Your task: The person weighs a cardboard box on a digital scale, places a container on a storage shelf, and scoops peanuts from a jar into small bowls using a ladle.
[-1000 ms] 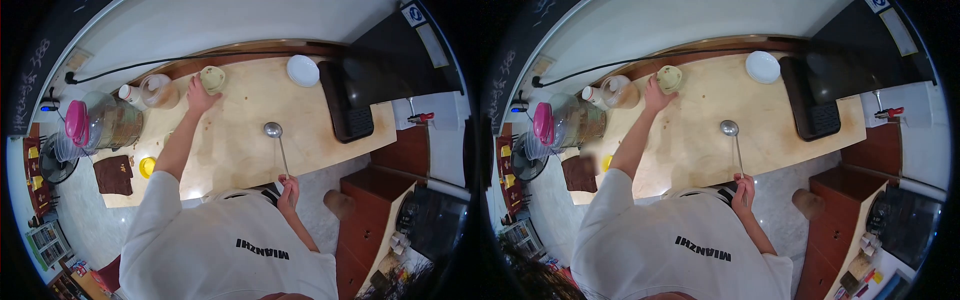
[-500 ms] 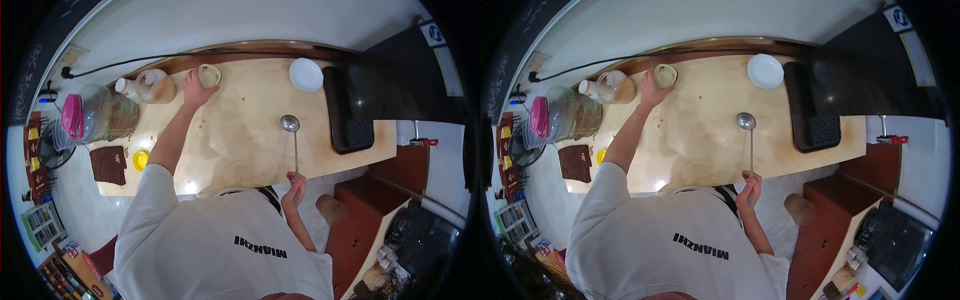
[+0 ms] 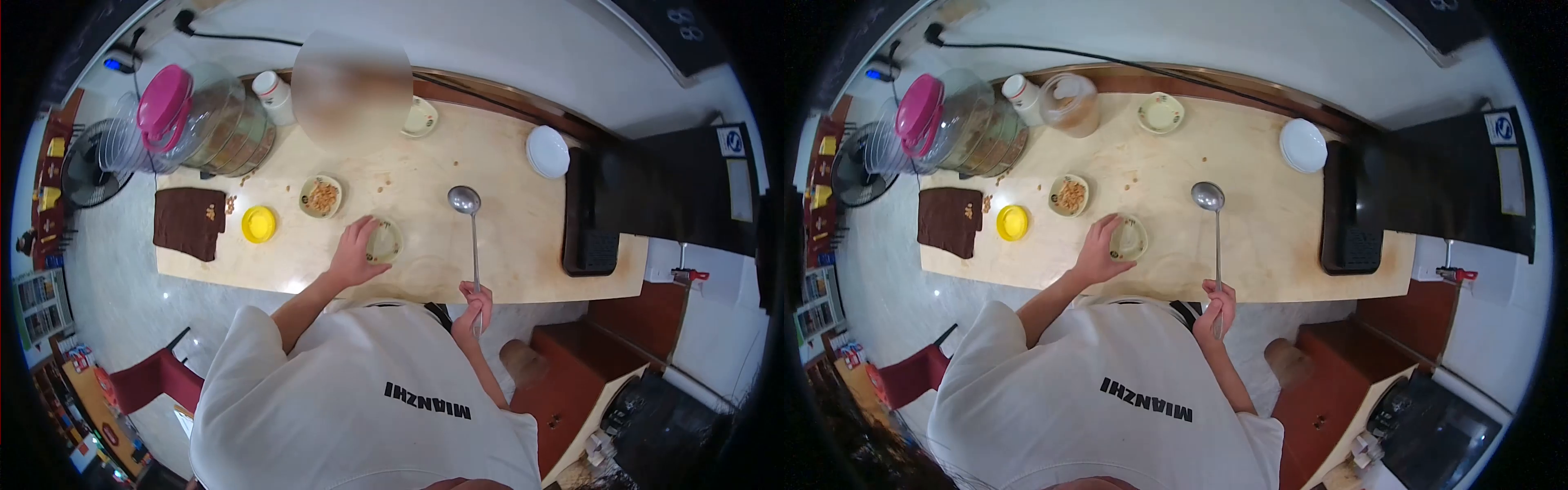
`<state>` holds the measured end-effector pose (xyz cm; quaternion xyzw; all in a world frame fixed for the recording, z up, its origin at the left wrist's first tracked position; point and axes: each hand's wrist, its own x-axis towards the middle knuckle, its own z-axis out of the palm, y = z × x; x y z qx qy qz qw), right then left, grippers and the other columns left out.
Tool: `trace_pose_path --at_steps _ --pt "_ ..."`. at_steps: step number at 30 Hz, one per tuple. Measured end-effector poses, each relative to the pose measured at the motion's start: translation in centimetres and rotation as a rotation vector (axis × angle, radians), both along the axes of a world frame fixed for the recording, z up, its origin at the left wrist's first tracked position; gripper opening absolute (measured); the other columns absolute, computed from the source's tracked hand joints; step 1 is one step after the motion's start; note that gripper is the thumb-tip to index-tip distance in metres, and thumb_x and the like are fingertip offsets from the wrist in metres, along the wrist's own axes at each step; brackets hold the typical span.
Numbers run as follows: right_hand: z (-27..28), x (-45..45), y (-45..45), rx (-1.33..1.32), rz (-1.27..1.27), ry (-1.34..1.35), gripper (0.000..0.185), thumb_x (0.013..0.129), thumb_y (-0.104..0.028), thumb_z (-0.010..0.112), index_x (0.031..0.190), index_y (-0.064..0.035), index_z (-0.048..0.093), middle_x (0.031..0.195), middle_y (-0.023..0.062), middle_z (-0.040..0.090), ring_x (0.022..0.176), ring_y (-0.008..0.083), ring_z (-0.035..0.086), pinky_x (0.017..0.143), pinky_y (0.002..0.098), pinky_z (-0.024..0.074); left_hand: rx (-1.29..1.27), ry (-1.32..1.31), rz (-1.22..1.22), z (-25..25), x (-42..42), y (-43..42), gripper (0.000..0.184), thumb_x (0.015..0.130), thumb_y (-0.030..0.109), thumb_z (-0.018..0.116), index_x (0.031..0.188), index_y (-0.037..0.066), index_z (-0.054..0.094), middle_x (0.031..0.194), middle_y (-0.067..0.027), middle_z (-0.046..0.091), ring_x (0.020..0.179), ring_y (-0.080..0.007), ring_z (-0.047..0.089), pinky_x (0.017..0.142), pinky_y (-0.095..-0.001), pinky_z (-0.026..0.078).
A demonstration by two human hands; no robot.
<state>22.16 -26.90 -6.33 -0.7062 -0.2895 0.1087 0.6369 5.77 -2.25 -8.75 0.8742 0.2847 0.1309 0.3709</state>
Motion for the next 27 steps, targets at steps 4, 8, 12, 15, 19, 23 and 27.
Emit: trace_pose_path --at_steps 4,8,12,15,19,23,27 --pt "1.2 -1.2 3.7 0.017 0.099 -0.117 0.026 0.106 -0.022 0.041 0.098 0.0004 0.051 0.109 0.0215 0.057 0.1 0.031 0.064 0.09 0.0438 0.0566 0.02 -0.041 0.086 -1.8 -6.1 -0.7 0.103 0.061 0.024 0.091 0.144 0.005 0.034 0.144 -0.0233 0.04 0.133 -0.0411 0.04 0.111 -0.0484 0.036" --pt "4.5 0.2 11.2 0.067 0.289 -0.399 0.019 0.104 -0.016 0.045 0.097 -0.0009 0.054 0.111 0.0214 0.06 0.098 0.032 0.065 0.086 0.0399 0.056 0.142 -0.104 0.16 -3.3 -10.4 0.3 0.099 0.065 0.029 0.089 0.143 0.005 0.034 0.145 -0.0254 0.039 0.128 -0.0441 0.043 0.107 -0.0509 0.038" --pt "9.5 1.9 21.4 0.079 0.445 -0.683 0.006 0.098 -0.001 0.051 0.097 -0.0003 0.057 0.11 0.0207 0.065 0.094 0.029 0.066 0.078 0.0377 0.0552 0.238 -0.183 0.184 -5.3 -13.2 1.7 0.096 0.068 0.034 0.088 0.142 0.005 0.034 0.146 -0.0263 0.039 0.128 -0.0453 0.043 0.107 -0.0515 0.038" --pt "13.7 2.4 27.6 -0.025 0.619 -0.838 0.008 0.093 0.001 0.057 0.1 -0.0007 0.06 0.106 0.0192 0.063 0.093 0.0333 0.064 0.078 0.0378 0.0531 0.152 -0.166 0.181 -5.3 -13.4 1.8 0.094 0.068 0.035 0.088 0.139 0.006 0.033 0.147 -0.0278 0.037 0.131 -0.0455 0.041 0.107 -0.052 0.037" --pt "16.9 1.3 32.8 -0.328 0.77 -0.912 0.006 0.096 -0.008 0.058 0.099 -0.0045 0.059 0.095 0.0127 0.059 0.088 0.0343 0.062 0.074 0.0427 0.0497 0.158 -0.255 0.247 -6.0 -13.7 1.9 0.092 0.069 0.036 0.088 0.138 0.005 0.036 0.147 -0.0283 0.038 0.13 -0.046 0.042 0.106 -0.0515 0.039" --pt "16.3 -0.5 37.9 -0.485 0.794 -0.985 0.008 0.098 -0.015 0.055 0.097 -0.0077 0.059 0.092 0.0107 0.058 0.087 0.0338 0.061 0.073 0.0454 0.049 0.135 -0.258 0.245 -5.9 -13.8 1.9 0.088 0.07 0.038 0.086 0.136 0.004 0.04 0.146 -0.0267 0.039 0.129 -0.0448 0.044 0.107 -0.0501 0.039" --pt "13.2 0.1 42.0 -0.635 0.932 -1.162 0.008 0.097 -0.014 0.052 0.098 -0.0112 0.06 0.095 0.0118 0.061 0.09 0.0342 0.062 0.076 0.0473 0.0504 0.157 -0.265 0.244 -5.3 -13.9 2.3 0.085 0.072 0.041 0.084 0.137 0.003 0.042 0.146 -0.0245 0.04 0.128 -0.0431 0.045 0.107 -0.0493 0.039"
